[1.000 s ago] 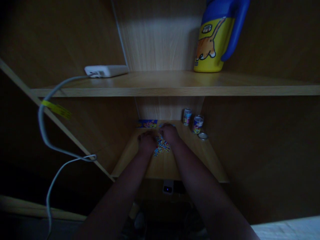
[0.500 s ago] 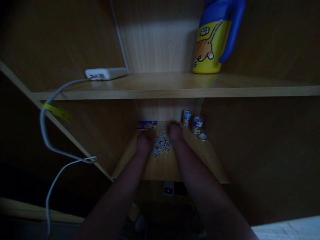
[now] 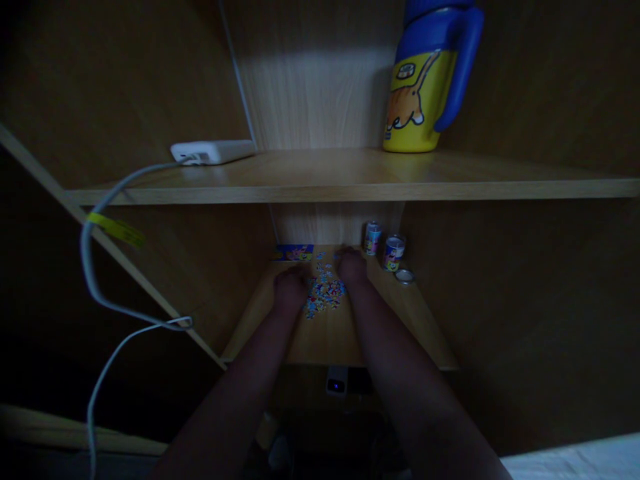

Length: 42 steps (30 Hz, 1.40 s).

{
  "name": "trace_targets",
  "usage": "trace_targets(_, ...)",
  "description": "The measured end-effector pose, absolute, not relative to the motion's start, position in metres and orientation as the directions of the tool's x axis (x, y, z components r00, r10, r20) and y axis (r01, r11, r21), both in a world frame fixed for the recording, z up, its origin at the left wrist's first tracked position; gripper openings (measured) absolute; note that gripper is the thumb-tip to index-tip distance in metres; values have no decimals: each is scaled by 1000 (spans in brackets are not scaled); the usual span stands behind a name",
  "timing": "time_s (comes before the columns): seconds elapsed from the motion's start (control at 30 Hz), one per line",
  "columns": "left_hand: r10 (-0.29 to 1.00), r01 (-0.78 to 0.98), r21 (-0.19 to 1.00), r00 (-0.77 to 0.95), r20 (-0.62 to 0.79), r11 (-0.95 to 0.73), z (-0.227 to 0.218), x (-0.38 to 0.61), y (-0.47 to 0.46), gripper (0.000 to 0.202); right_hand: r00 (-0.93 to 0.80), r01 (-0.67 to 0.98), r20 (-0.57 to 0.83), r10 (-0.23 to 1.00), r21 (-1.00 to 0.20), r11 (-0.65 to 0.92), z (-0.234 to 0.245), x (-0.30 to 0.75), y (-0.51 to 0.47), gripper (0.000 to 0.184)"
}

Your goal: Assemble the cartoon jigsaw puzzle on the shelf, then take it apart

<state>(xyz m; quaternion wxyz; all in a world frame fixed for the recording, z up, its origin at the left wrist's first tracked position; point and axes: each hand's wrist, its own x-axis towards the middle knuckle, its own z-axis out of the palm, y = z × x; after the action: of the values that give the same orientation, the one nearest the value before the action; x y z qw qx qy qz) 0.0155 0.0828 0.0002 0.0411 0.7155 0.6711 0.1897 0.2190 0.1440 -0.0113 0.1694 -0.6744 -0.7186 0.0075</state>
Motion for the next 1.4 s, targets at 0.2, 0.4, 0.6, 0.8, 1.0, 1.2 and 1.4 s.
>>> trace_targets(0.2, 976, 929, 353, 30, 215, -107, 2, 18, 80, 42, -31, 977, 226, 974, -198, 77, -14, 213, 140, 46)
trace_targets(0.4, 972, 943, 312, 42, 231, -115, 3, 21, 77, 39, -73, 969, 246, 967, -212, 127, -12, 214, 141, 35)
trace_targets(0.6, 967, 953, 279, 42, 252, -114, 6, 26, 72, 39, -206, 926, 308, 929, -246, 287, -12, 202, 148, 43)
trace_targets(0.8, 958, 955, 271, 38, 285, -119, 3, 26, 72, 38, -322, 901, 242, 915, -218, 375, -23, 184, 147, 52)
trace_targets(1.0, 958, 955, 280, 9, 287, -93, 3, 25, 71, 37, -363, 878, 230, 903, -239, 414, -17, 189, 144, 43)
trace_targets(1.2, 964, 957, 275, 12, 265, -88, 9, 27, 68, 39, -546, 664, 274, 791, -434, 609, -16, 190, 145, 31)
trace_targets(1.4, 965, 954, 294, -22, 263, -59, 17, 26, 65, 39, -293, 783, 362, 885, -441, 439, -11, 204, 150, 47)
